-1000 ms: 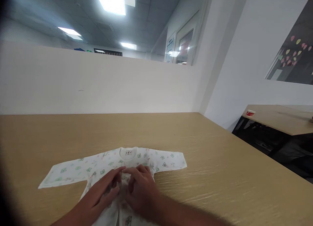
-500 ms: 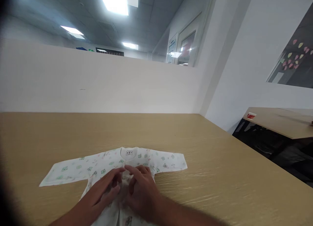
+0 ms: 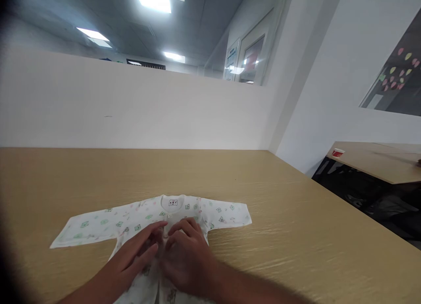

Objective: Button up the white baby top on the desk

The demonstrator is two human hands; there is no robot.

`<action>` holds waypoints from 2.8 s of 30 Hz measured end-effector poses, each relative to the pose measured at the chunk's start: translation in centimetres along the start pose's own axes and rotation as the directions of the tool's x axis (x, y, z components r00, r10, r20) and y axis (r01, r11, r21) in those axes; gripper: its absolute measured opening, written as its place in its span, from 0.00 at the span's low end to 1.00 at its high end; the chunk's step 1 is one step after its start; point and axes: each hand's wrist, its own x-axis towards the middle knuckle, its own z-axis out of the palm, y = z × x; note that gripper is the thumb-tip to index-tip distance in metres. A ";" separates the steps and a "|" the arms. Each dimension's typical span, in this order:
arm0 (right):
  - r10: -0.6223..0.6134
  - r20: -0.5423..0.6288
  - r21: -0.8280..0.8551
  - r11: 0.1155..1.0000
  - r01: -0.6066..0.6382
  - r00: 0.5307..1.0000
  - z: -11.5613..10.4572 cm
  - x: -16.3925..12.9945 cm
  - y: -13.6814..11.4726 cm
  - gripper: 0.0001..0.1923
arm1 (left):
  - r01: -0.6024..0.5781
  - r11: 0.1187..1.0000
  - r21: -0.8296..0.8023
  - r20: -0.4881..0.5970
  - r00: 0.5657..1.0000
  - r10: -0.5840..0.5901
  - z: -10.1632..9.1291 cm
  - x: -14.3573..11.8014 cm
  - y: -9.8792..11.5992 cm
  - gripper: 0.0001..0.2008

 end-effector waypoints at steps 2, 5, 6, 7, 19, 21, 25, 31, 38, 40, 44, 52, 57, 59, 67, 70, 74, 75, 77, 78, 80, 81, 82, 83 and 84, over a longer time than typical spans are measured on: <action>0.040 -0.018 0.003 0.999 -0.040 0.999 -0.1 0.0 -0.1 0.10 | 0.007 1.000 -0.016 0.024 1.000 -0.007 -0.2 -0.1 0.0 0.28; 0.070 -0.037 -0.018 0.997 -0.071 0.997 -0.1 -0.1 -0.3 0.10 | 0.010 0.999 -0.044 0.056 0.998 -0.008 -0.5 -0.3 0.1 0.27; 0.074 -0.036 -0.032 0.997 -0.075 0.997 -0.1 -0.1 -0.3 0.11 | 0.002 0.999 -0.050 0.060 0.998 0.000 -0.5 -0.4 0.1 0.27; 0.078 -0.028 -0.051 0.996 -0.080 0.997 0.0 -0.1 -0.3 0.11 | -0.006 0.998 -0.055 0.063 0.998 0.010 -0.6 -0.4 0.2 0.26; 0.130 0.257 -0.155 0.984 -0.092 0.958 -0.5 -0.1 0.1 0.53 | 0.016 0.967 -0.255 0.041 0.999 -0.006 -0.7 -0.3 0.1 0.27; 0.132 0.229 -0.141 0.985 -0.101 0.965 -0.6 0.0 0.0 0.53 | 0.005 0.931 -0.365 0.039 0.999 0.010 -0.8 0.3 -0.2 0.26; 0.158 0.127 -0.038 0.987 -0.155 0.979 -0.6 -0.2 0.0 0.36 | 0.030 0.768 -0.639 0.060 0.998 0.011 -1.6 1.8 -0.2 0.31; 0.260 0.089 0.117 0.956 -0.269 0.962 -0.4 -0.2 0.9 0.28 | 0.089 0.718 -0.690 0.100 0.995 -0.027 -1.9 2.4 -0.5 0.33; 0.240 0.099 0.222 0.941 -0.257 0.966 -0.6 -0.2 1.2 0.51 | 0.031 0.921 -0.389 0.089 0.996 0.004 -1.0 1.3 -0.9 0.29; 0.215 0.144 0.217 0.946 -0.243 0.966 -1.0 -0.2 0.9 0.56 | 0.012 0.942 -0.336 0.083 0.996 0.017 -1.0 0.9 -0.6 0.29; 0.107 0.295 0.234 0.955 -0.181 0.950 -1.8 -0.1 0.9 0.66 | 0.004 0.940 -0.341 0.034 0.999 0.008 -0.9 0.8 -0.2 0.31; 0.109 0.172 0.305 0.939 -0.158 0.979 -1.2 -0.1 1.5 0.46 | 0.007 0.952 -0.307 0.034 0.999 0.004 -0.7 0.8 0.5 0.29; 0.230 0.163 0.344 0.898 -0.274 0.960 -0.9 0.3 1.5 0.26 | 0.016 0.960 -0.279 0.059 0.998 0.001 -0.9 0.6 0.9 0.28; 0.263 0.182 0.378 0.871 -0.314 0.947 -0.9 0.4 1.5 0.23 | 0.013 0.962 -0.273 0.067 0.998 0.006 -1.0 0.5 0.9 0.29; 0.260 0.151 0.450 0.841 -0.300 0.954 -1.1 0.0 1.4 0.51 | -0.015 0.964 -0.265 0.097 0.994 0.042 -1.0 0.3 0.2 0.29; 0.197 0.251 0.422 0.859 -0.290 0.948 -1.5 0.0 1.5 0.61 | -0.011 0.968 -0.252 0.086 0.996 0.033 -1.0 0.4 0.2 0.28; 0.174 0.270 0.423 0.862 -0.279 0.947 -1.6 0.1 1.6 0.60 | 0.014 0.970 -0.243 0.077 0.997 0.005 -1.0 0.4 0.6 0.28; 0.171 0.256 0.433 0.860 -0.271 0.952 -1.5 0.2 1.6 0.58 | 0.015 0.970 -0.241 0.080 0.997 0.005 -1.0 0.4 0.7 0.28; 0.176 0.209 0.461 0.850 -0.256 0.962 -1.2 0.2 1.6 0.50 | 0.009 0.971 -0.239 0.088 0.996 0.012 -1.0 0.5 0.6 0.28; 0.196 0.179 0.473 0.842 -0.259 0.964 -1.1 0.2 1.6 0.45 | 0.010 0.972 -0.235 0.091 0.996 0.012 -1.0 0.5 0.5 0.28; 0.267 0.137 0.475 0.828 -0.299 0.954 -0.7 0.2 1.6 0.34 | 0.015 0.975 -0.223 0.093 0.996 0.006 -1.0 0.5 0.4 0.28; 0.302 0.127 0.466 0.822 -0.326 0.945 -0.6 0.2 1.6 0.30 | 0.018 0.976 -0.218 0.091 0.996 0.002 -1.0 0.4 0.4 0.29; 0.329 0.123 0.455 0.820 -0.347 0.936 -0.5 0.2 1.7 0.28 | 0.020 0.977 -0.214 0.091 0.996 0.000 -1.0 0.4 0.4 0.29; 0.343 0.119 0.447 0.819 -0.359 0.932 -0.4 0.1 1.8 0.27 | 0.020 0.977 -0.213 0.097 0.995 0.001 -1.0 0.4 0.4 0.29; 0.348 0.115 0.444 0.819 -0.362 0.930 -0.4 0.1 1.9 0.29 | 0.018 0.977 -0.213 0.101 0.995 0.004 -1.0 0.4 0.4 0.30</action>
